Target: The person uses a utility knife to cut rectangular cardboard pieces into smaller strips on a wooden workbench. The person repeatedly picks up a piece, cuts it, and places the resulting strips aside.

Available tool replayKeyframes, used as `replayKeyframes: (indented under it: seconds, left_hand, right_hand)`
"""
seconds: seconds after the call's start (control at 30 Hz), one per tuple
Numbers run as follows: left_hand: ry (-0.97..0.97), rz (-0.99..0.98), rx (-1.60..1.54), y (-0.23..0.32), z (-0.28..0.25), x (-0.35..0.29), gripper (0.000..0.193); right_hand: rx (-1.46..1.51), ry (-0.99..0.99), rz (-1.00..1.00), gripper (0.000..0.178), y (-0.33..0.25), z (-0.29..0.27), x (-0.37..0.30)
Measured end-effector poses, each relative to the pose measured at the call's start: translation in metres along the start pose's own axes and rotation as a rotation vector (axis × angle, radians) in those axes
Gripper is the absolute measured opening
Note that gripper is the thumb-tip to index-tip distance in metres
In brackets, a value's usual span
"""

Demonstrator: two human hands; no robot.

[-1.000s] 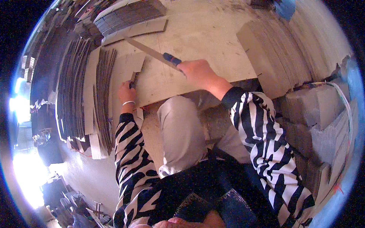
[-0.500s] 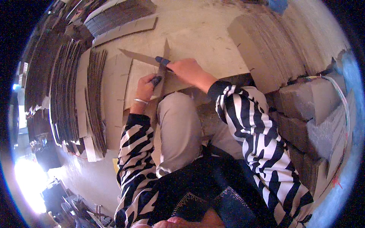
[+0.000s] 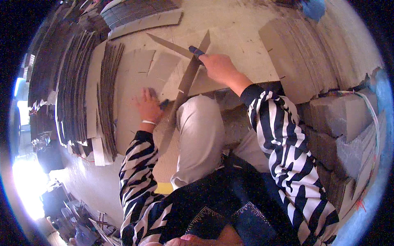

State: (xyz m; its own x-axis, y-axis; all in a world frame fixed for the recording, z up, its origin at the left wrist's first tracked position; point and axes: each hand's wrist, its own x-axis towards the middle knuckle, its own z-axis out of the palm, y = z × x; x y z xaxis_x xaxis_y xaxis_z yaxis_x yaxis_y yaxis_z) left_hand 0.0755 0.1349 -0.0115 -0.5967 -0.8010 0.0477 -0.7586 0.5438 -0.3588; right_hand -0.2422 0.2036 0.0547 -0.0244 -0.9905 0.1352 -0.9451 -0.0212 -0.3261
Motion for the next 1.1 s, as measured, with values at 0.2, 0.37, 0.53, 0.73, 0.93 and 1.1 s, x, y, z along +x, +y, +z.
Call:
replayKeyframes:
  seconds: [0.2, 0.37, 0.53, 0.73, 0.93, 1.1]
  left_hand:
    - [-0.007, 0.046, -0.164, -0.006, -0.021, -0.006, 0.03]
    - [0.079, -0.432, -0.992, -0.027, -0.002, 0.059, 0.026]
    - [0.108, -0.535, -1.517, 0.009, 0.018, 0.099, 0.029]
    - [-0.092, -0.717, -1.891, 0.002, 0.015, 0.117, 0.035]
    - [-0.001, -0.549, -1.705, -0.047, 0.022, 0.103, 0.032]
    - [0.04, -0.624, -1.869, -0.052, 0.038, 0.103, 0.032]
  right_hand:
    - [0.043, 0.153, -0.243, 0.028, -0.015, 0.004, -0.009]
    - [0.091, 0.286, -0.386, 0.027, -0.034, -0.01, -0.011]
    - [-0.057, 0.174, -0.229, 0.026, -0.015, 0.001, -0.008]
    - [-0.109, 0.101, -0.143, 0.03, 0.003, -0.003, -0.011]
    - [-0.089, 0.086, -0.154, 0.033, -0.007, -0.011, -0.008]
    - [-0.07, 0.016, -0.148, 0.034, -0.008, -0.011, -0.006]
